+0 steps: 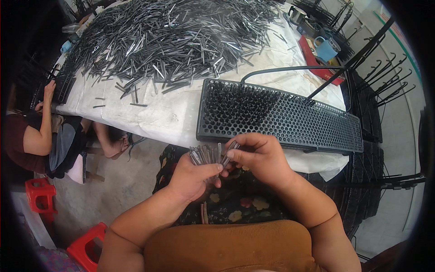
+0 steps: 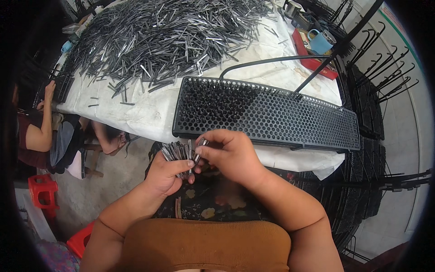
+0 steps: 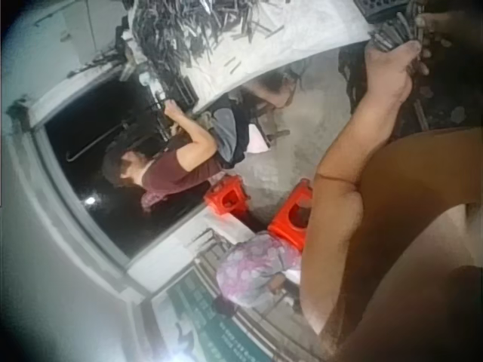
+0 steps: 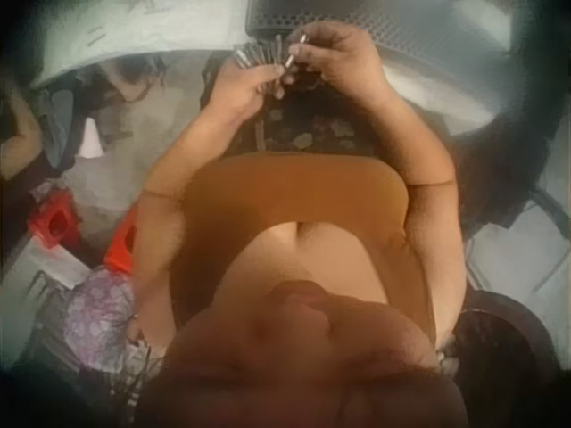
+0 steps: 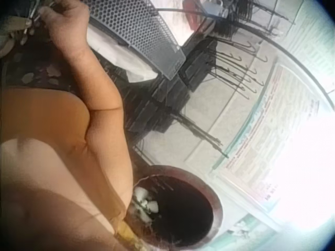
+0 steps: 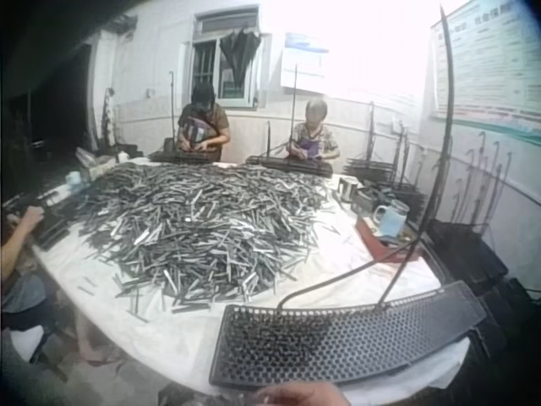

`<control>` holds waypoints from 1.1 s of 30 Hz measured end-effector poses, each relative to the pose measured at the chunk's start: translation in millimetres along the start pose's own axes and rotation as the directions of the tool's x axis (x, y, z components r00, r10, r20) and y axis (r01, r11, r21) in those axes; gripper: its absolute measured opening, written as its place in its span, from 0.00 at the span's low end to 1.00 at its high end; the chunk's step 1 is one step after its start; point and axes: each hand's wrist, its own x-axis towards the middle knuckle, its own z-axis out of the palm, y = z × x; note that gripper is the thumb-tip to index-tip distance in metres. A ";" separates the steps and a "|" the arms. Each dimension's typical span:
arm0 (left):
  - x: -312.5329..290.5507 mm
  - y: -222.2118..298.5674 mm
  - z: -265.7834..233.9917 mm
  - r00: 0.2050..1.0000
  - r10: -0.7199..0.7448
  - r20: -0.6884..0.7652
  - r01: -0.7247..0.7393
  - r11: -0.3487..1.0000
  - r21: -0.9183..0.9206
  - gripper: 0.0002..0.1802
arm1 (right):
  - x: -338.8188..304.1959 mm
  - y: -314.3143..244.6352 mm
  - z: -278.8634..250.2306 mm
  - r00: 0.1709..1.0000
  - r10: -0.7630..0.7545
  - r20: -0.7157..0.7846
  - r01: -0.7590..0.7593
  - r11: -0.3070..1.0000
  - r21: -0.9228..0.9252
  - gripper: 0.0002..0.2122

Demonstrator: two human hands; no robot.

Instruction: The person inserts small metal pins into a perforated metal grid by hand, filling the holes in the template.

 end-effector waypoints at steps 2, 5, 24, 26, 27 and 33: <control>0.3 0.3 -0.4 1.000 -0.011 0.003 0.011 1.000 -0.013 0.16 | 1.7 4.8 -4.3 1.000 -0.018 -0.003 0.019 0.999 0.038 0.05; 0.8 -1.5 -0.8 0.999 -0.022 0.030 0.023 0.999 -0.042 0.15 | 2.1 8.4 -5.0 0.997 -0.063 -0.034 0.066 0.994 0.084 0.06; 9.4 -8.0 -5.4 0.992 -0.054 -0.111 0.066 0.991 0.115 0.06 | 24.0 24.0 -35.4 0.567 -0.785 -0.250 0.587 0.598 -0.546 0.07; 10.1 -9.0 -5.8 0.992 -0.059 -0.111 0.073 0.990 0.124 0.06 | 24.2 23.8 -32.3 0.556 -0.810 -0.186 0.570 0.535 -0.624 0.06; 10.2 -9.2 -6.4 0.991 -0.063 -0.116 0.079 0.987 0.140 0.06 | 25.2 24.2 -31.9 0.556 -0.810 -0.185 0.571 0.535 -0.622 0.06; 9.7 -8.8 -7.9 0.990 -0.067 -0.128 0.088 0.982 0.166 0.07 | 24.4 21.5 -30.6 0.613 -0.769 -0.184 0.562 0.587 -0.583 0.06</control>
